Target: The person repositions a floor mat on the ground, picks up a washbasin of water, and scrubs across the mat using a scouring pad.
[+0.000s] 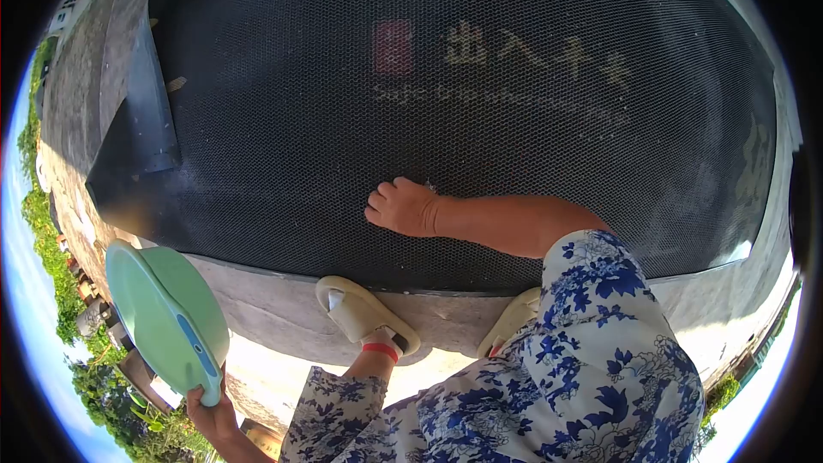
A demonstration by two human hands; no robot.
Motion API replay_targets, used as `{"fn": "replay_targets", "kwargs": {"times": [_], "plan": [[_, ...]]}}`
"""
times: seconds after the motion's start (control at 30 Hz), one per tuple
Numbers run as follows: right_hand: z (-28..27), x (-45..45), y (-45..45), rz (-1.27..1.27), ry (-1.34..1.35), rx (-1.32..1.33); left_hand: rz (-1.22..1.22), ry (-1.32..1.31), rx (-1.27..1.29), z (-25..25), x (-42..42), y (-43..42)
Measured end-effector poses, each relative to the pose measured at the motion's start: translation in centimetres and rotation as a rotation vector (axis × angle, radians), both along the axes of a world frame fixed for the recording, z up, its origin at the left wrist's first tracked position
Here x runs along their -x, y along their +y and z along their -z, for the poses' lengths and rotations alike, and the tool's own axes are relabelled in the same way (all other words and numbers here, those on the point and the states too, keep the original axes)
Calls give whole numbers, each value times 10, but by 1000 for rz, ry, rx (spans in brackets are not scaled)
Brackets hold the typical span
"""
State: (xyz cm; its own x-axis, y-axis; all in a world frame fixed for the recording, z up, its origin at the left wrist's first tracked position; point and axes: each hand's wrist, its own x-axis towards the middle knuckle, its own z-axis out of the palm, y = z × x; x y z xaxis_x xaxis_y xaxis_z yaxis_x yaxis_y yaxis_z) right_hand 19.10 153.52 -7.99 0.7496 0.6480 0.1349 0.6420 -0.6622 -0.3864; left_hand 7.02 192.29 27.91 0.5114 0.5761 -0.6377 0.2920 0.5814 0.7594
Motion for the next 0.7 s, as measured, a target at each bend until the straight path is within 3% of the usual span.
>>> {"fn": "replay_targets", "kwargs": {"times": [0.07, 0.13, 0.23, 0.3, 0.37, 0.47, 0.5, 0.53, 0.6, 0.67, 0.7], "plan": [[10, 16, 3, -277, -104, -64, 18, 15, -11, -3, 0, 0], [20, -39, -26, 103, -109, -148, 14, 26, 34, -4, 0, -1], [14, -117, -100, 528, -172, 182, 143, 0, 171, -10, 7, 5], [13, -130, -129, 814, -192, 208, 49, 62, -65, -6, 13, 9], [8, -106, -115, 725, -142, 156, 85, 23, 21, -7, 18, 29], [-14, -17, -67, 287, 110, 93, 138, -34, 213, -10, 12, 12], [-9, 26, -50, 156, 78, 16, 162, -68, 316, -9, 3, 0], [-7, 71, -40, 11, -10, 47, 164, -32, 158, -9, 0, -10], [-11, 131, -48, -199, 13, -15, 163, -20, 117, -12, -9, -29], [-9, 125, -80, -161, -8, -120, 165, 8, 83, -14, -9, -27], [-16, 99, -107, -6, 44, -5, 185, -12, 140, -15, -4, -12]]}}
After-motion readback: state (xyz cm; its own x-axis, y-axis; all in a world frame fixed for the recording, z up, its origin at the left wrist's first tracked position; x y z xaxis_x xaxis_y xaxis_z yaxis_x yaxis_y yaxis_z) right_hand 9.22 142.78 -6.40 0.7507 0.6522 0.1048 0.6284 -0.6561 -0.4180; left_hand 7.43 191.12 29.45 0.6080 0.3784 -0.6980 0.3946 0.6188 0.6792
